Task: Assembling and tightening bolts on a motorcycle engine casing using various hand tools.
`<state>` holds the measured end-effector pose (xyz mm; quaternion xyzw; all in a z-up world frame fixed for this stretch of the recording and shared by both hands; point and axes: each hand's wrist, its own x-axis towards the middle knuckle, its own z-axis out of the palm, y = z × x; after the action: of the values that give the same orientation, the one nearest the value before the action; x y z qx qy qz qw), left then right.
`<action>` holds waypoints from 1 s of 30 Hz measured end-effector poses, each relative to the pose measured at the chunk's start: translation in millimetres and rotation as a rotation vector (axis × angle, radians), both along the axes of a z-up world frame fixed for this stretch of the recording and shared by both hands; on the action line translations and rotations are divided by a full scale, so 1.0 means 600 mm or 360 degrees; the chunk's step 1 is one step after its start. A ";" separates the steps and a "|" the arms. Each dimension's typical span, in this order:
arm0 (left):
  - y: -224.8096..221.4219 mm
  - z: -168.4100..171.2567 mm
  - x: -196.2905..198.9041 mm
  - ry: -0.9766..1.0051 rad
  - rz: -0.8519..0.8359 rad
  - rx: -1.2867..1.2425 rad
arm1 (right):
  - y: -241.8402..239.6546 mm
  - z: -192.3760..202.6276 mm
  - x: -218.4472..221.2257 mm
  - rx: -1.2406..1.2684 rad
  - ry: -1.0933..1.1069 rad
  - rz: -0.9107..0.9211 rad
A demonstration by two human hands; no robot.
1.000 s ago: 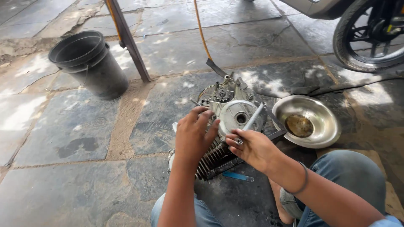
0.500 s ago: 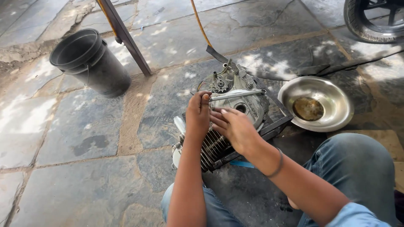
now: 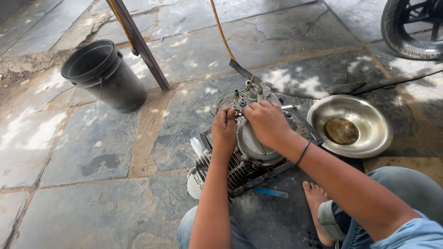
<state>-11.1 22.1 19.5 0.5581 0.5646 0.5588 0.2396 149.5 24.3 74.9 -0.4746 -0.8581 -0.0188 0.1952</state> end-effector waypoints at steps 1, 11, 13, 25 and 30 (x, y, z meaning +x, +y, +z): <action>0.001 0.002 0.001 -0.0053 -0.0013 0.0055 | -0.001 0.001 0.004 0.0123 -0.0030 0.0042; -0.090 0.044 -0.017 0.0727 -0.0122 0.0177 | 0.020 0.003 0.247 0.0611 0.0401 0.0207; -0.110 0.029 -0.009 0.1131 -0.0044 0.0229 | 0.032 -0.018 0.297 0.0102 0.0813 -0.0197; -0.232 0.015 0.017 0.1845 -0.0116 0.0074 | 0.050 -0.153 0.567 -0.1146 0.0439 -0.0546; -0.229 0.010 0.010 0.1853 -0.0281 0.0105 | 0.021 -0.246 0.637 -0.1057 -0.0429 -0.0547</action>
<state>-4.9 -115.0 25.7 0.8251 0.5369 0.1556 -0.0816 531.9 37.1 -72.9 -0.6418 -0.7435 0.1652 -0.0894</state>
